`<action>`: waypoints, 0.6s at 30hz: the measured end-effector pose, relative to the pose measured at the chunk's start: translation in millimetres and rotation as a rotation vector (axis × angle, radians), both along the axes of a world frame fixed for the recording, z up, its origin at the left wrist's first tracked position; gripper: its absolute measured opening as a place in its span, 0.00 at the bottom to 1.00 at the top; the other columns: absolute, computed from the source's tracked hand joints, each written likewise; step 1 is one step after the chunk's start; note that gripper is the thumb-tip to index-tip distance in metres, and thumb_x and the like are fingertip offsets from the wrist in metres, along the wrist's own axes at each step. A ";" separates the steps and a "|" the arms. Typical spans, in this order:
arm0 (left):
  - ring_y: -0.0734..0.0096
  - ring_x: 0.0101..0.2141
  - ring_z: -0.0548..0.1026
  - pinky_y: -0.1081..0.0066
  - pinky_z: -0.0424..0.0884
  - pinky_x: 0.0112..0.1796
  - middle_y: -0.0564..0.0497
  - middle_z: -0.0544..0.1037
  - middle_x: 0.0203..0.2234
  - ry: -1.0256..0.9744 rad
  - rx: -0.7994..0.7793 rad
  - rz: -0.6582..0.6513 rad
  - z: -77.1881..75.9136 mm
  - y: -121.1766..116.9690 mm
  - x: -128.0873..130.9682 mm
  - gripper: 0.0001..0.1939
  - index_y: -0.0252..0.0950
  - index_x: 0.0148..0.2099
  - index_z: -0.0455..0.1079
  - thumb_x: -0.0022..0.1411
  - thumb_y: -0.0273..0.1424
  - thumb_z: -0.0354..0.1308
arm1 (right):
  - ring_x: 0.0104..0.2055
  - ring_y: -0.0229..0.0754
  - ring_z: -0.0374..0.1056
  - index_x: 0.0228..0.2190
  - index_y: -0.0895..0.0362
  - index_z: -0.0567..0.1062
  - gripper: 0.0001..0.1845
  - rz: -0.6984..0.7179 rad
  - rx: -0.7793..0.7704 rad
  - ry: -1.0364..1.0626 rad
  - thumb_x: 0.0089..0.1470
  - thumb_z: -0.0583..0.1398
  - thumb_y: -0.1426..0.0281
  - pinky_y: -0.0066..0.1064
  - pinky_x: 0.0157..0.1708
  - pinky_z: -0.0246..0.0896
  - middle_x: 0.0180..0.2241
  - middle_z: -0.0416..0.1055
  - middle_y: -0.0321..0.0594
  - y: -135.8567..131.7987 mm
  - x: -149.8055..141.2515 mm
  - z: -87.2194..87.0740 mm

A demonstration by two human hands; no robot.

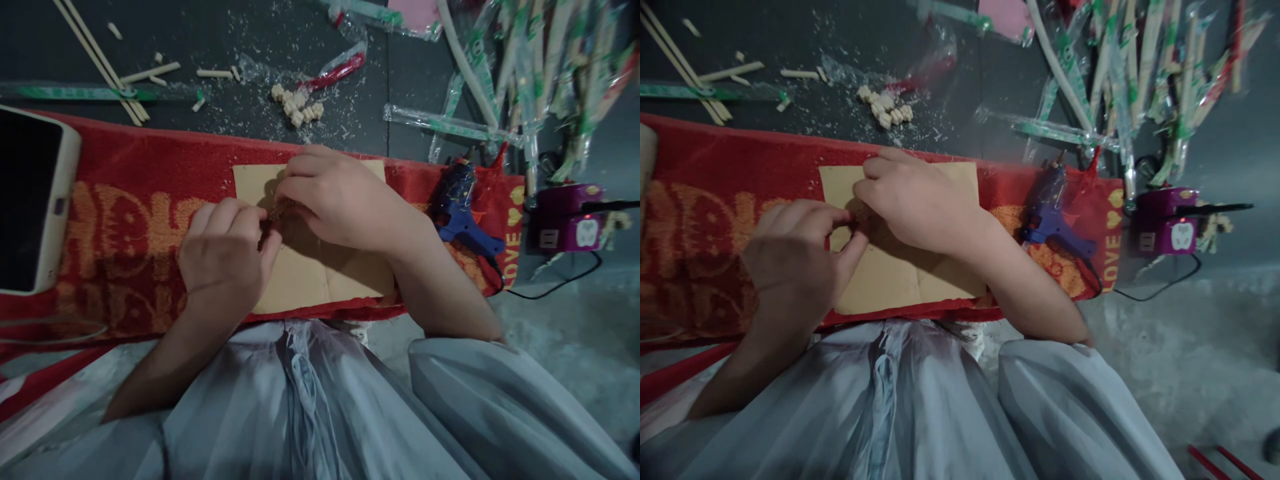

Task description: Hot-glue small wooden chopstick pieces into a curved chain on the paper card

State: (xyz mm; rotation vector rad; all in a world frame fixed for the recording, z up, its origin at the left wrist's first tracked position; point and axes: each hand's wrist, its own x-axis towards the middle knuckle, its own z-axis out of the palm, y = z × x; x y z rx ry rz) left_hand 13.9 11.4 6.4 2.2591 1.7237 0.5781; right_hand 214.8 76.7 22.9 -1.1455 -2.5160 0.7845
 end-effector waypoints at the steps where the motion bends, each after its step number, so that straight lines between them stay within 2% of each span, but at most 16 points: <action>1: 0.51 0.41 0.78 0.55 0.70 0.45 0.44 0.82 0.39 0.016 0.008 0.001 0.8 -0.2 0.5 0.03 0.40 0.41 0.77 0.67 0.30 0.62 | 0.47 0.47 0.71 0.34 0.48 0.79 0.13 0.016 0.035 -0.008 0.66 0.56 0.72 0.41 0.50 0.67 0.40 0.79 0.40 -0.1 0.8 -1.8; 5: 0.51 0.41 0.78 0.55 0.69 0.45 0.43 0.82 0.38 0.007 0.009 0.003 1.1 0.0 1.1 0.03 0.39 0.41 0.78 0.66 0.30 0.62 | 0.47 0.46 0.70 0.36 0.49 0.80 0.14 0.047 0.110 -0.022 0.67 0.54 0.71 0.39 0.49 0.66 0.41 0.79 0.39 -0.9 2.2 -5.6; 13: 0.52 0.42 0.79 0.56 0.71 0.46 0.44 0.83 0.40 -0.002 0.035 0.000 -1.7 -0.3 -2.3 0.05 0.41 0.43 0.79 0.67 0.32 0.62 | 0.47 0.46 0.71 0.37 0.51 0.81 0.14 0.038 0.139 -0.030 0.68 0.54 0.70 0.40 0.49 0.65 0.41 0.80 0.42 -2.1 1.5 -8.6; 18: 0.54 0.44 0.80 0.57 0.74 0.48 0.46 0.83 0.43 -0.043 0.017 0.027 -2.9 -4.5 -7.6 0.08 0.44 0.48 0.80 0.69 0.37 0.64 | 0.48 0.47 0.71 0.40 0.53 0.81 0.14 0.040 0.170 -0.034 0.69 0.55 0.67 0.42 0.51 0.64 0.42 0.80 0.44 -3.1 3.8 -6.1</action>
